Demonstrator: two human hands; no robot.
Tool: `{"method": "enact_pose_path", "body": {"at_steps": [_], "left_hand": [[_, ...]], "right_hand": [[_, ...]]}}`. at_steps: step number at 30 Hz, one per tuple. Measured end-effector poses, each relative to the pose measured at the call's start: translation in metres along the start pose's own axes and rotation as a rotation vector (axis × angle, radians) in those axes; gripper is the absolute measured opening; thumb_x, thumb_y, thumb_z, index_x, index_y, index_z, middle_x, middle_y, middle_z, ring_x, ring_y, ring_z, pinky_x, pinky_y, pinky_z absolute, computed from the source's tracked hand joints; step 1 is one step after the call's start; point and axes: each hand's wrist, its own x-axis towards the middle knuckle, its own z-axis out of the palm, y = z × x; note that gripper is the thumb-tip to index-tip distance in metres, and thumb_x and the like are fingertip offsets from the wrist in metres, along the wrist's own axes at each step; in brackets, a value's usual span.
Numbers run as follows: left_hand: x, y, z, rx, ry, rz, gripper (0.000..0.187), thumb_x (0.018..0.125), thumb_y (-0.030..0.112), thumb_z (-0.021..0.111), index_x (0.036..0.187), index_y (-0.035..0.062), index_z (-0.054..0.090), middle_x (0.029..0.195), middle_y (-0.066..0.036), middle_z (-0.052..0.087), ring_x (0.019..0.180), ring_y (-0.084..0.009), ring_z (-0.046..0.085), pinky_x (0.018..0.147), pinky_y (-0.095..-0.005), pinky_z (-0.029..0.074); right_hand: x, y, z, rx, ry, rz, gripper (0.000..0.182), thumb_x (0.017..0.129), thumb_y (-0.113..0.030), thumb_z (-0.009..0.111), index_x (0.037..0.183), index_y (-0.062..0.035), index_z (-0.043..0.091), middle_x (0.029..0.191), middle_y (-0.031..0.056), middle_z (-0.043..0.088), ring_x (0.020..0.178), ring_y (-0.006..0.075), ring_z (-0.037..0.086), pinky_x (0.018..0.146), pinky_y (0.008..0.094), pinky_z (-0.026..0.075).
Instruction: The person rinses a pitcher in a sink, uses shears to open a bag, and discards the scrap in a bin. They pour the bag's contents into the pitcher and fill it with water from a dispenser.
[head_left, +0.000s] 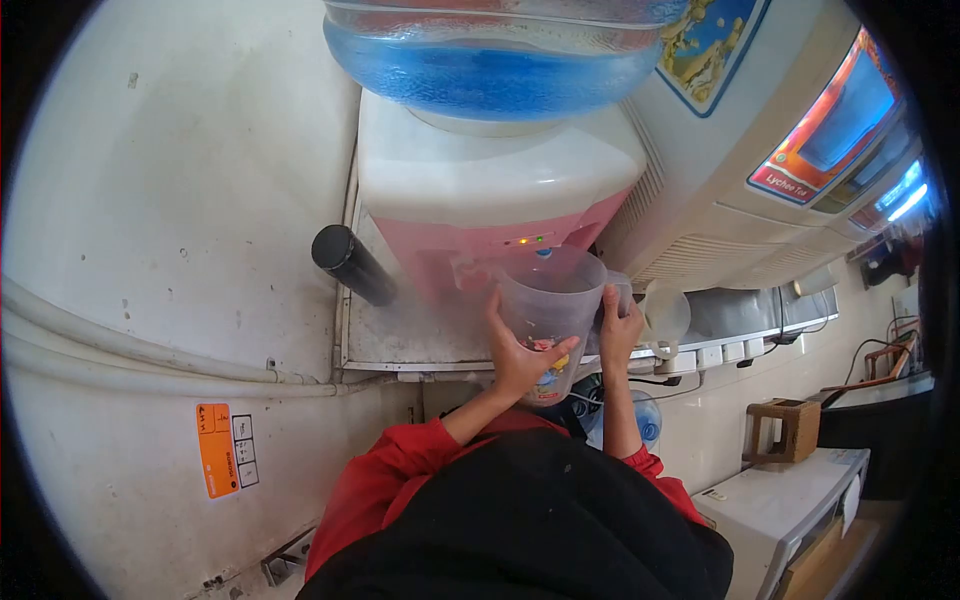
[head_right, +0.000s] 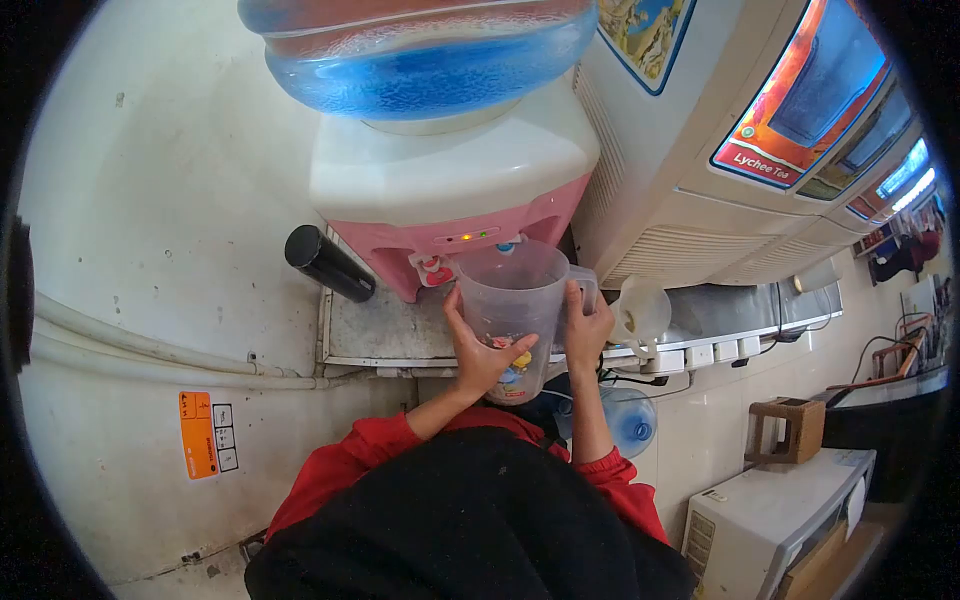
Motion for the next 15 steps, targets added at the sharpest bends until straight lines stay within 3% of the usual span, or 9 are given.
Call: {"method": "enact_pose_path", "body": {"at_steps": [15], "left_hand": [[-0.0031, -0.0010, 0.0039, -0.015, 0.003, -0.038, 0.101, 0.053, 0.019, 0.082, 0.126, 0.0000, 0.015, 0.122, -0.019, 0.030, 0.113, -0.0263, 0.035, 0.094, -0.0362, 0.030]], "right_hand": [[0.0018, 0.0051, -0.0048, 0.062, -0.047, 0.043, 0.036, 0.080, -0.033, 0.060, 0.084, 0.0034, 0.060, 0.067, 0.0060, 0.059, 0.063, 0.0104, 0.050, 0.058, 0.0260, 0.041]]}}
